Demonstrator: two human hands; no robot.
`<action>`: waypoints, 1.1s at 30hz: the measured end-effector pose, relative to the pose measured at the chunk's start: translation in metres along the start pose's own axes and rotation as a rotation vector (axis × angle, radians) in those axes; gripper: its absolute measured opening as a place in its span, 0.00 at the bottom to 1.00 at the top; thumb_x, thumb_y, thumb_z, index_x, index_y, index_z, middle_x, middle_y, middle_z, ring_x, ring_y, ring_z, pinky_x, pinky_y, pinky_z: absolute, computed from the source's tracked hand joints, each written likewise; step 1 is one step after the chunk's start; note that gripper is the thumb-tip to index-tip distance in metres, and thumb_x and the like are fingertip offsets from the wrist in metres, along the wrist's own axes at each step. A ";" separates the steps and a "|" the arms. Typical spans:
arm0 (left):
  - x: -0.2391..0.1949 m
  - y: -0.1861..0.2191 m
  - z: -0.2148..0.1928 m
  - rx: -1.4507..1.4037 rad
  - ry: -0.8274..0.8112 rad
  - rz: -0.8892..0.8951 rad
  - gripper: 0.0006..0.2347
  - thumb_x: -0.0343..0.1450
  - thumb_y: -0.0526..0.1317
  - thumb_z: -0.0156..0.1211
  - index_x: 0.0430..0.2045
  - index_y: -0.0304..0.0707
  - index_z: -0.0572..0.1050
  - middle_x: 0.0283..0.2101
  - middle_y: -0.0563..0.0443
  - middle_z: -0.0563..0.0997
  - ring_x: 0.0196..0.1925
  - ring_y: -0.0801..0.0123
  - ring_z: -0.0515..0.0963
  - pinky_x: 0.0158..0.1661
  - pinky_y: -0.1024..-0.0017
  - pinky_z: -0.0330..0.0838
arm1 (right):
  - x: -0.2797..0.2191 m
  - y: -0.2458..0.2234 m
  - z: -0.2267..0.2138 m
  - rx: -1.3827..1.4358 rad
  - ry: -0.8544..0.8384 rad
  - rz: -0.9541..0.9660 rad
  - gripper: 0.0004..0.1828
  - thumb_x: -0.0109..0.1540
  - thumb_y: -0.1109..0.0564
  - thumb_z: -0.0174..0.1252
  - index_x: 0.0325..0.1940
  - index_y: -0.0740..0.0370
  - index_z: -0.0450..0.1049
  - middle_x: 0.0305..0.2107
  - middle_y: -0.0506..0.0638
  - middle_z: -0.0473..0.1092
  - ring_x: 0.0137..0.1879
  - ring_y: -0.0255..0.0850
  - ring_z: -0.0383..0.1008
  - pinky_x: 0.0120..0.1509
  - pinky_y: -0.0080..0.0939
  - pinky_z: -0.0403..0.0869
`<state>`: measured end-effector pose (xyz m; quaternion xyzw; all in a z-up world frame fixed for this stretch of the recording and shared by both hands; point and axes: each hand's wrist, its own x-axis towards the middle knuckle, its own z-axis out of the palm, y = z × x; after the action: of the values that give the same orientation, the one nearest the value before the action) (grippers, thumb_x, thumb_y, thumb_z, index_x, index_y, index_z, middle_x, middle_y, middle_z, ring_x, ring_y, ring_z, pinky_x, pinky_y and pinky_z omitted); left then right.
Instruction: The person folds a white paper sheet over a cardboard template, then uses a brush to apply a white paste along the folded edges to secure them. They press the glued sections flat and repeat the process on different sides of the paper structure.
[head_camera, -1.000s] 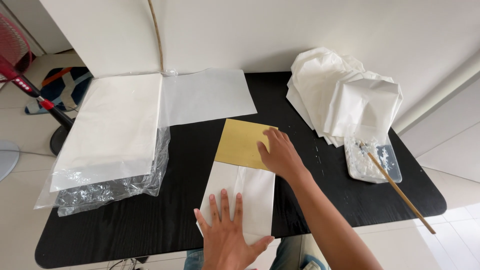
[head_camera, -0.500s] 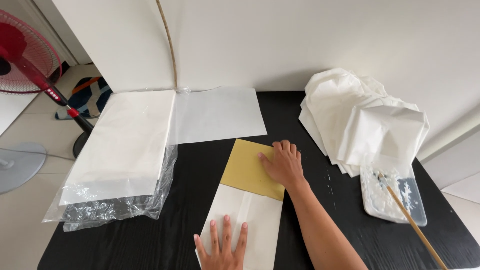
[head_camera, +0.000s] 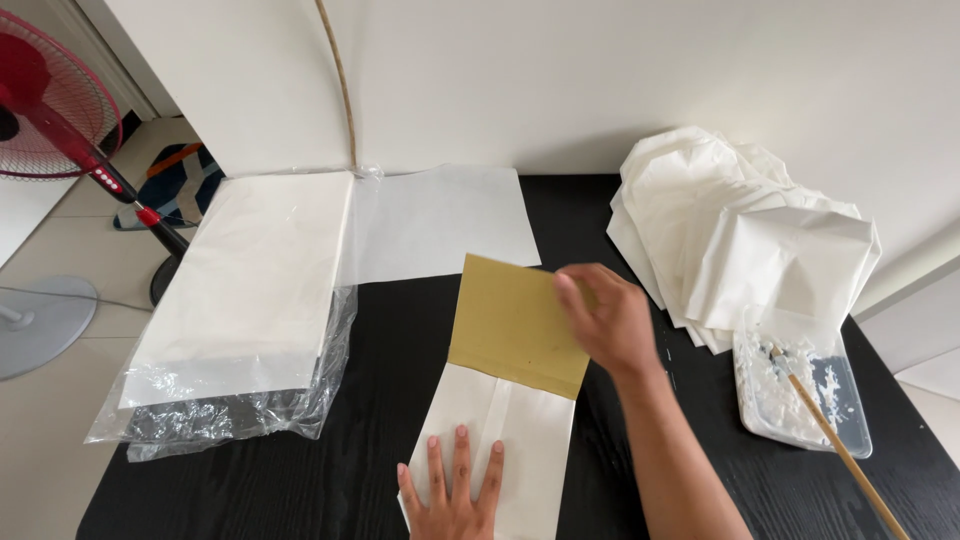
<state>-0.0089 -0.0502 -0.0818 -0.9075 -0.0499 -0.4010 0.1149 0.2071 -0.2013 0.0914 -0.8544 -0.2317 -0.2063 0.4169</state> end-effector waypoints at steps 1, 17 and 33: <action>0.002 0.002 0.002 0.002 0.010 -0.010 0.24 0.74 0.53 0.51 0.68 0.66 0.61 0.69 0.47 0.69 0.69 0.44 0.69 0.60 0.34 0.63 | -0.004 0.009 -0.004 -0.003 0.000 -0.014 0.15 0.67 0.46 0.55 0.42 0.57 0.80 0.37 0.44 0.79 0.42 0.38 0.80 0.47 0.37 0.73; 0.042 -0.039 -0.066 -0.749 0.188 -0.502 0.36 0.61 0.68 0.56 0.55 0.40 0.69 0.71 0.34 0.66 0.77 0.36 0.61 0.73 0.37 0.51 | -0.018 -0.011 0.030 -0.317 -0.927 0.303 0.73 0.41 0.23 0.72 0.81 0.45 0.44 0.79 0.44 0.36 0.84 0.44 0.28 0.83 0.57 0.41; -0.020 -0.033 0.016 -0.175 -0.106 0.005 0.63 0.52 0.93 0.38 0.66 0.32 0.63 0.72 0.32 0.63 0.73 0.42 0.64 0.67 0.52 0.60 | -0.015 -0.058 0.015 -0.359 -0.823 0.523 0.35 0.52 0.23 0.55 0.43 0.54 0.69 0.44 0.43 0.69 0.49 0.39 0.71 0.49 0.42 0.67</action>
<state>-0.0168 -0.0148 -0.1012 -0.9342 -0.0184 -0.3548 0.0336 0.1643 -0.1608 0.1105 -0.9521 -0.1160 0.2217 0.1759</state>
